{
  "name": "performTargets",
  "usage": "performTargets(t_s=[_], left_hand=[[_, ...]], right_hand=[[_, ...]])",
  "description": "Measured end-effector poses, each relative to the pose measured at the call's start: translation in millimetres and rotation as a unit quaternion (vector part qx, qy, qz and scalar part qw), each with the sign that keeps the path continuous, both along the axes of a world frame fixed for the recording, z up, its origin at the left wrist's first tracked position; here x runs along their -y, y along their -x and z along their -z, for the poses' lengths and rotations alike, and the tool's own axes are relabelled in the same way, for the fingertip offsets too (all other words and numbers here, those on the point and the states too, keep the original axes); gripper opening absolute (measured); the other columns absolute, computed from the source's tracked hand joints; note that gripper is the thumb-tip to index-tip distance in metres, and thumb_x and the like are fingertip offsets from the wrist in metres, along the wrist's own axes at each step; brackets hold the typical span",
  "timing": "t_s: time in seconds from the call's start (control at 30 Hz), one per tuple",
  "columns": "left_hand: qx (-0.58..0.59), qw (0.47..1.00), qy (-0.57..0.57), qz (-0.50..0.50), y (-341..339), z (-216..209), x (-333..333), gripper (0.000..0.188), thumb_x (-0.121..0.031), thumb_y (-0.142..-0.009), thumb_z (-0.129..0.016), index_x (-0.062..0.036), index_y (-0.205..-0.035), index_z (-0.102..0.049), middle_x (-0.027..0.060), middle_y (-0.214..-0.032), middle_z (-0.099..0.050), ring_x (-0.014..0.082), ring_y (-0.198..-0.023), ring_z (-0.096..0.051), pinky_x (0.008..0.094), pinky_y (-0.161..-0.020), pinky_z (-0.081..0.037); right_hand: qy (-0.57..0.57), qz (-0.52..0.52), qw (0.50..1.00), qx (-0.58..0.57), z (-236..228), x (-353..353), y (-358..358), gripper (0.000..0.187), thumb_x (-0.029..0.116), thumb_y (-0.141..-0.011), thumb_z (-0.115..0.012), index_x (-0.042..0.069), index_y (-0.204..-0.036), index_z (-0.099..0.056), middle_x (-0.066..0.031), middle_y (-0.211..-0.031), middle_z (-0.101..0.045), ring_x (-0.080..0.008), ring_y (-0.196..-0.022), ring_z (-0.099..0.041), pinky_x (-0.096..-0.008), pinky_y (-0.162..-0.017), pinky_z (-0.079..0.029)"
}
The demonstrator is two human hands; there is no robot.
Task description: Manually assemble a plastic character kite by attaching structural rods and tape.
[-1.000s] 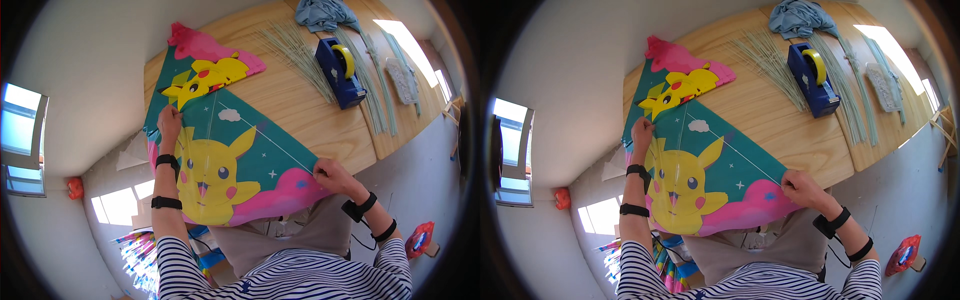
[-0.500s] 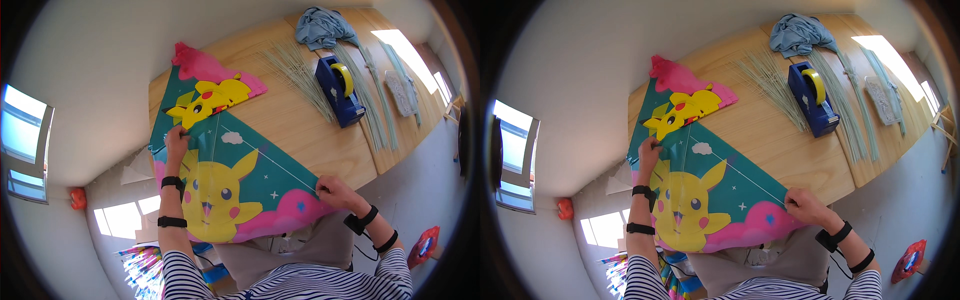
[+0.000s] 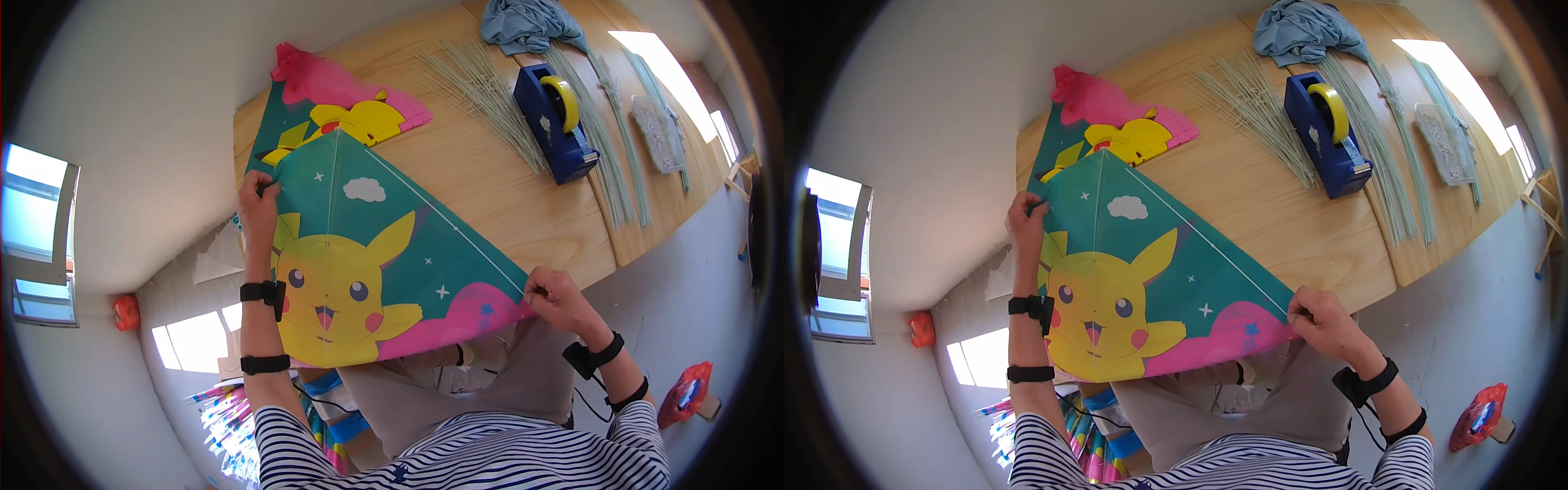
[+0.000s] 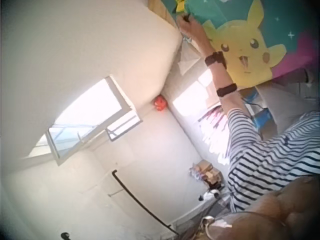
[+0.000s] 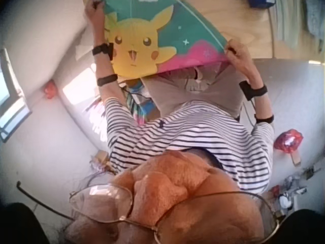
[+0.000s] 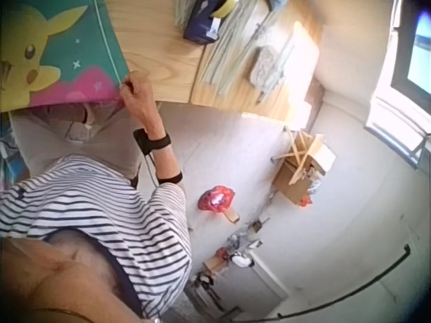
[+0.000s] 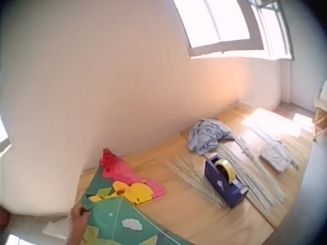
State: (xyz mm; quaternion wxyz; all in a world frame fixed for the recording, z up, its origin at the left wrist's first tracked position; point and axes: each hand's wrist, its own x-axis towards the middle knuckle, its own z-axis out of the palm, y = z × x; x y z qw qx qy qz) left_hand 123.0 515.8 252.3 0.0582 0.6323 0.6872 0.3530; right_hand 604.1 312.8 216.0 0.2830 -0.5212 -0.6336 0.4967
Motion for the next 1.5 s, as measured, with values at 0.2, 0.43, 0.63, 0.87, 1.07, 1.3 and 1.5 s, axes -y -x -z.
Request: performTargets(t_s=[0.2, 0.43, 0.63, 0.87, 1.07, 1.3, 1.5], left_hand=[[-0.150, 0.985, 0.028, -0.077, 14.2, 31.1, -26.5, 0.034, -0.012, -0.081, -0.073, -0.0084, -0.113, -0.063, 0.0107, -0.117, -0.066, 0.0299, -0.110, -0.060, 0.0456, -0.094, -0.043], [-0.181, 0.954, 0.125, 0.203, -120.4, 39.0, 97.3, 0.071, -0.033, -0.083, -0.076, -0.0122, -0.144, -0.048, 0.0157, -0.154, -0.039, 0.0378, -0.144, -0.031, 0.0622, -0.114, -0.022], [-0.213, 0.898, 0.235, 0.304, -141.4, 51.9, 198.0, 0.091, -0.051, -0.075, -0.078, -0.0161, -0.150, -0.041, 0.0116, -0.163, -0.023, 0.0362, -0.151, -0.016, 0.0689, -0.114, -0.014], [-0.123, 0.925, 0.216, 0.286, -114.4, 28.3, 195.8, 0.076, -0.022, -0.074, -0.082, -0.0114, -0.142, -0.050, 0.0128, -0.150, -0.045, 0.0353, -0.138, -0.041, 0.0568, -0.111, -0.033], [0.339, 0.900, 0.164, 0.220, -175.3, 43.5, 141.4, 0.036, 0.004, -0.083, -0.069, -0.0011, -0.117, -0.058, 0.0120, -0.121, -0.063, 0.0216, -0.111, -0.063, 0.0318, -0.092, -0.053], [0.437, 0.859, 0.166, 0.209, -238.2, 46.9, 118.4, 0.012, 0.003, -0.088, -0.066, -0.0002, -0.097, -0.059, 0.0070, -0.092, -0.067, 0.0152, -0.084, -0.066, 0.0266, -0.077, -0.055], [0.336, 0.918, 0.124, 0.170, -267.4, 53.6, 111.5, 0.008, 0.003, -0.088, -0.065, -0.0012, -0.091, -0.059, 0.0028, -0.083, -0.062, 0.0107, -0.070, -0.060, 0.0242, -0.064, -0.052]], right_hand=[[0.038, -0.001, 0.999, -0.007, -9.9, -5.5, 0.9, 0.007, 0.001, -0.083, -0.061, -0.003, -0.085, -0.055, -0.0119, -0.070, -0.053, -0.0202, -0.062, -0.049, -0.0334, -0.057, -0.040], [0.006, -0.023, 1.000, 0.013, -4.9, -22.8, 5.2, 0.006, 0.003, -0.084, -0.057, -0.003, -0.083, -0.055, -0.0124, -0.070, -0.052, -0.0220, -0.064, -0.048, -0.0347, -0.060, -0.041], [-0.017, -0.041, 0.999, 0.003, 15.9, -35.0, 4.7, 0.007, 0.003, -0.086, -0.060, -0.003, -0.084, -0.057, -0.0068, -0.071, -0.056, -0.0140, -0.062, -0.053, -0.0304, -0.056, -0.043], [0.102, -0.049, 0.992, -0.051, 13.8, -29.1, -1.3, 0.007, 0.005, -0.090, -0.060, -0.001, -0.086, -0.058, -0.0023, -0.073, -0.057, -0.0102, -0.060, -0.056, -0.0257, -0.054, -0.045], [0.179, -0.071, 0.975, -0.115, 1.0, -18.7, -4.1, 0.007, 0.006, -0.090, -0.060, 0.000, -0.087, -0.059, -0.0006, -0.072, -0.056, -0.0077, -0.060, -0.055, -0.0246, -0.055, -0.044], [0.198, -0.088, 0.965, -0.145, 10.3, -11.1, -24.8, 0.009, 0.009, -0.090, -0.061, 0.000, -0.088, -0.060, 0.0001, -0.072, -0.055, -0.0079, -0.061, -0.055, -0.0250, -0.055, -0.045], [0.062, 0.121, 0.987, -0.090, 19.3, -7.3, -42.3, 0.005, 0.005, -0.088, -0.062, 0.000, -0.089, -0.061, -0.0039, -0.072, -0.058, -0.0134, -0.063, -0.058, -0.0291, -0.056, -0.047]])
